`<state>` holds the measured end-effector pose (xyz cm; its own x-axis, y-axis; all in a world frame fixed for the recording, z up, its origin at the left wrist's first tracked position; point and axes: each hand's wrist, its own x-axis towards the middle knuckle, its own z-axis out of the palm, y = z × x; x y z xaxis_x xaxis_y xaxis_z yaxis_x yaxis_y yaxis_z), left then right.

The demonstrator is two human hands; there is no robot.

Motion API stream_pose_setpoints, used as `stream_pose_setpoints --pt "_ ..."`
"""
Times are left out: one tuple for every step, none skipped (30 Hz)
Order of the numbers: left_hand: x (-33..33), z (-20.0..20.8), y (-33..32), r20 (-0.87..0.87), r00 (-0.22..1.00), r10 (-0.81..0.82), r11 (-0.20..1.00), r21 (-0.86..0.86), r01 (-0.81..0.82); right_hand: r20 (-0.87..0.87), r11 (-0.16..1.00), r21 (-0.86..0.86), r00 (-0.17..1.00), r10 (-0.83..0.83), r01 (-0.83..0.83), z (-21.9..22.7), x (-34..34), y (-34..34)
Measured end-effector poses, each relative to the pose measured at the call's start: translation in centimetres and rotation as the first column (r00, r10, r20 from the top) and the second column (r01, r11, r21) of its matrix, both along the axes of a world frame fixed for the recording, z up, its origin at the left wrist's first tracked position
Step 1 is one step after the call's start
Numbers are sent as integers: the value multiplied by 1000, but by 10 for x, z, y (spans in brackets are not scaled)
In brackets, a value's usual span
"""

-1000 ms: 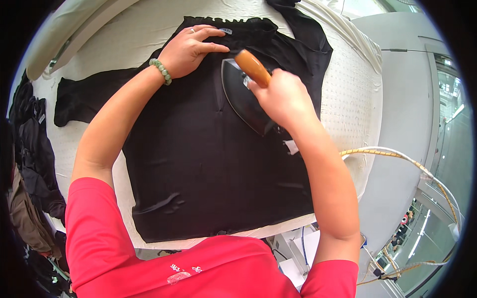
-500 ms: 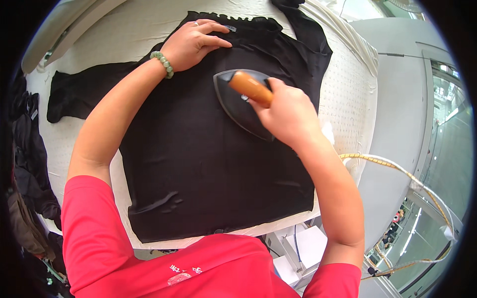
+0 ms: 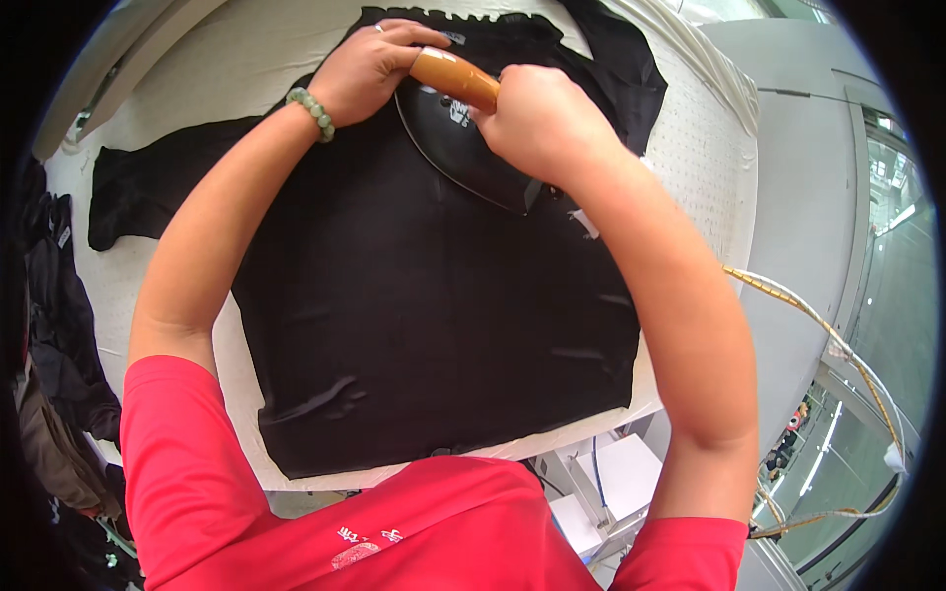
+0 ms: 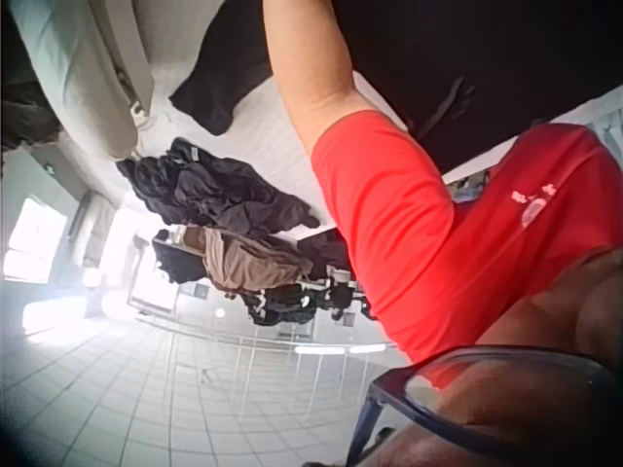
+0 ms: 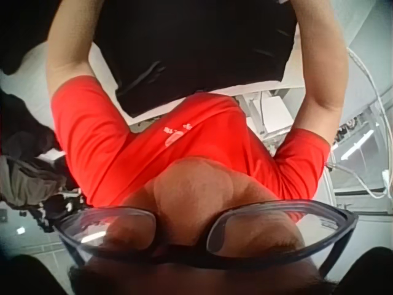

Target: Ironing a black garment on a flat pressing table using an industrial iron.

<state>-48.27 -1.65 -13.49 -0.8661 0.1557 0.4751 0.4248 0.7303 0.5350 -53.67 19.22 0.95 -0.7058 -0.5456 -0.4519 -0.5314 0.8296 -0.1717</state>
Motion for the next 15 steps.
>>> stream_pose_setpoints --pt "-1 0 0 10 1000 -10 1000 9 10 16 1000 -12 999 29 -29 0 -1 1" --pt "-1 1 0 -129 990 -52 998 29 56 30 998 -26 998 59 -58 0 0 3" --pt "-2 2 0 -270 959 -85 994 41 100 31 995 -48 996 87 -86 0 1 6" --pt "-1 2 1 -334 937 -99 991 48 122 47 995 -40 995 89 -87 0 4 10" --pt "-1 3 1 -398 911 -110 988 52 142 57 990 -46 989 133 -131 0 8 15" --pt "0 4 1 -281 956 -79 994 45 96 64 983 -53 982 177 -173 1 14 22" --pt "1 5 1 -161 986 -45 998 31 51 59 975 -71 975 216 -212 3 21 30" --pt "2 6 2 -39 999 -7 1000 13 8 72 975 -59 973 217 -213 4 28 39" --pt "2 7 2 -37 999 -10 1000 15 11 65 969 -9 967 247 -247 5 39 49" --pt "3 8 3 -39 999 -9 1000 2 9 49 958 21 958 283 -285 7 49 60" --pt "3 9 3 -41 999 -7 1000 -13 6 60 959 42 959 276 -279 9 59 71" --pt "4 10 3 -44 999 -3 1000 -29 2 91 946 62 946 312 -318 12 69 82" --pt "4 11 4 -43 999 -3 1000 -31 2 118 929 89 930 348 -359 14 76 90" --pt "4 12 4 -39 999 1 999 -33 -3 123 930 79 929 348 -359 15 82 98" --pt "5 12 5 -35 999 5 999 -34 -6 132 939 60 935 329 -339 17 87 104"
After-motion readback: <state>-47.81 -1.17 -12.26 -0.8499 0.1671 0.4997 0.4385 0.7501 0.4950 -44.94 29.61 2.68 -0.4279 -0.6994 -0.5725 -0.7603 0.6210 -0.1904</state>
